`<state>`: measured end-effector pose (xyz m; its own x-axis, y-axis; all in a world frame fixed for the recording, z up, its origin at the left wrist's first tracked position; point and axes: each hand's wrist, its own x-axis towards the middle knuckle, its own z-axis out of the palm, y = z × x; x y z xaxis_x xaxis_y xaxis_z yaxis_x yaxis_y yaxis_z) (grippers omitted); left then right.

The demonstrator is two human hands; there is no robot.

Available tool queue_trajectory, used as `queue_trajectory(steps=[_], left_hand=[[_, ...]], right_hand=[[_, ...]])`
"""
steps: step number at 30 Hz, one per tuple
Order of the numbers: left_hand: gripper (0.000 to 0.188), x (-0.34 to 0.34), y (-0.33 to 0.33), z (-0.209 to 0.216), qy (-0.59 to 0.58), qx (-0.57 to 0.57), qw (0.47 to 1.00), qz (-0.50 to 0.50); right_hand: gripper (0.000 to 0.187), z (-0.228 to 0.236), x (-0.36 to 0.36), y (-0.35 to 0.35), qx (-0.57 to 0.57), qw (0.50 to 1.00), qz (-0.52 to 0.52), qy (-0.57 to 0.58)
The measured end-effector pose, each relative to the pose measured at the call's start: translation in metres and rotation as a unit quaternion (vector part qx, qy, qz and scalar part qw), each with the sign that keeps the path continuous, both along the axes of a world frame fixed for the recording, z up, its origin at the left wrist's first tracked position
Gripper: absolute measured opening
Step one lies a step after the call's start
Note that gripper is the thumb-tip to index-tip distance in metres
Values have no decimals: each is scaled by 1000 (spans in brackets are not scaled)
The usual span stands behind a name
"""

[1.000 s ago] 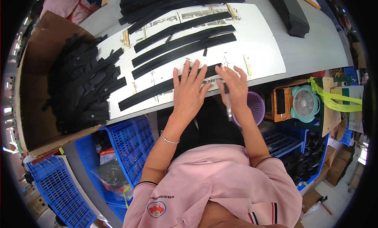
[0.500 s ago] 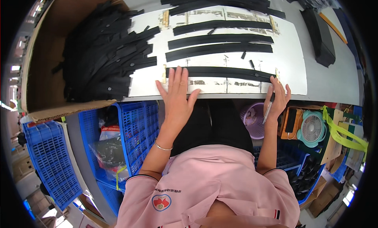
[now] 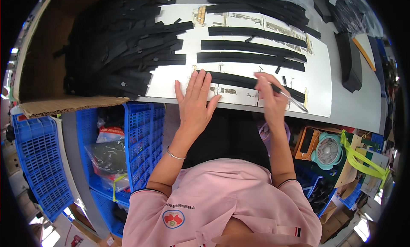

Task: The person is inspecting and sorting black zipper components on a white workbench, using a pen to mark or point at specific parts of the zippers.

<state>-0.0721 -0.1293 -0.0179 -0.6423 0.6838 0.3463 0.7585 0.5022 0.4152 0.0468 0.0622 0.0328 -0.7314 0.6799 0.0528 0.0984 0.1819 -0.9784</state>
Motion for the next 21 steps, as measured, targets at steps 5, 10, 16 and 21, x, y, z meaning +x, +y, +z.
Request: queue_trajectory(steps=[5,10,16,21], left_hand=[[65,1,3,-1,-7,10,1000,-5],[65,1,0,-5,-14,27,1000,1],[65,1,0,-6,-18,39,999,0],[65,1,0,-7,-13,44,999,-1]], right_hand=[[12,-32,-56,-23,5,999,25,30],[14,-30,-63,-26,22,999,25,-29],[15,-33,-63,-28,35,998,44,-22],[14,-38,-64,-27,77,995,50,-45]])
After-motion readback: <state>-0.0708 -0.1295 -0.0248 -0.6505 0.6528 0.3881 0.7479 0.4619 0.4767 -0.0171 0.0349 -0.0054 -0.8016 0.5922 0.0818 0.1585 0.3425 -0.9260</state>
